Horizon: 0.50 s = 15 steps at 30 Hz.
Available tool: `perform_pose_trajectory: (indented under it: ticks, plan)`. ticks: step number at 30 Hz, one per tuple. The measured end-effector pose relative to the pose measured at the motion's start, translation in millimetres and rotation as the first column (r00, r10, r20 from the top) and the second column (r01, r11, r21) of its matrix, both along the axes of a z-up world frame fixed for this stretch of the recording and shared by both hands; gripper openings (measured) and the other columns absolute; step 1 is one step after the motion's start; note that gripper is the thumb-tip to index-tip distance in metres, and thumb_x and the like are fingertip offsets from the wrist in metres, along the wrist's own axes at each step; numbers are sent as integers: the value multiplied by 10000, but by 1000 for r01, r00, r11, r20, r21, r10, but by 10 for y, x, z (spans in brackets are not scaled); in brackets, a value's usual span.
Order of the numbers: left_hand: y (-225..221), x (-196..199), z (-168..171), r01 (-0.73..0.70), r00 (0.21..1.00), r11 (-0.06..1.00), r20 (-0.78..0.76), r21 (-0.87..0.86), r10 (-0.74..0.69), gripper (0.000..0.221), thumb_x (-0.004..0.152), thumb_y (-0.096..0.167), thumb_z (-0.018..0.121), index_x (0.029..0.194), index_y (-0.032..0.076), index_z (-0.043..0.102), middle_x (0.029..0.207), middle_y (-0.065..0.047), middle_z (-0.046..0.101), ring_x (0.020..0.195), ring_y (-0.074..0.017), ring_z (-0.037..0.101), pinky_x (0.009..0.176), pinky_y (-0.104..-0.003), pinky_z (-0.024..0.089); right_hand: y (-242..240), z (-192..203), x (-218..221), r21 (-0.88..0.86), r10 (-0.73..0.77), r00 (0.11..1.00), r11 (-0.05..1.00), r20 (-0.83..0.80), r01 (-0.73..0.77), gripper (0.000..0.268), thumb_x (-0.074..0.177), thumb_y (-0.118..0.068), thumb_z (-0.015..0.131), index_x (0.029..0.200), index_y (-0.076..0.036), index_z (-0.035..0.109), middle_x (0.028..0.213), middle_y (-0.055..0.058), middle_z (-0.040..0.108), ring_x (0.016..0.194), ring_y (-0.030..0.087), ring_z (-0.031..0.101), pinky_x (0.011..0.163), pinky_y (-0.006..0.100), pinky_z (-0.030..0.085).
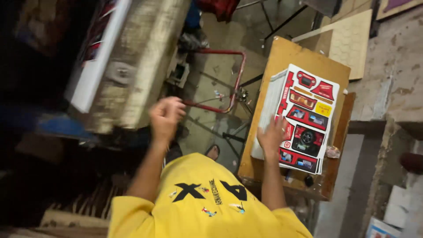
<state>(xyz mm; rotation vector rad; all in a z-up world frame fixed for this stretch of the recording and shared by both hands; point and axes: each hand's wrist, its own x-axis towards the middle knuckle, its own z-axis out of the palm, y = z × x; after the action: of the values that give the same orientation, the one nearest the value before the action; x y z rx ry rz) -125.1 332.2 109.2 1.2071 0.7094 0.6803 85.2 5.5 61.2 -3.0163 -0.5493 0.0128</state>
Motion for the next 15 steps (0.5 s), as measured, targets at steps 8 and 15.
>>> perform_pose_trajectory:
  ticks: [8, 15]
  plan:
    - [-2259, 829, -1163, 769, 639, 612, -234, 184, -732, 281, 907, 201, 751, 1140, 45, 750, 948, -95, 792, 818, -133, 739, 753, -314, 598, -967, -324, 105, 176, 84, 989, 982, -125, -61, 911, 688, -291, 854, 1496, -82, 487, 1611, 241, 339, 1481, 446, 312, 1202, 531, 307]
    - [-3191, 1252, -1155, 719, 622, 670, -258, -184, -739, 479, 792, 144, 768, 1232, 44, 608, 1000, -83, 735, 723, -162, 715, 651, -369, 599, -1274, -309, 459, 373, 249, 910, 920, -331, -116, 711, 720, -264, 814, 1403, -171, 638, 1574, 222, 413, 1429, 359, 450, 1142, 414, 403]
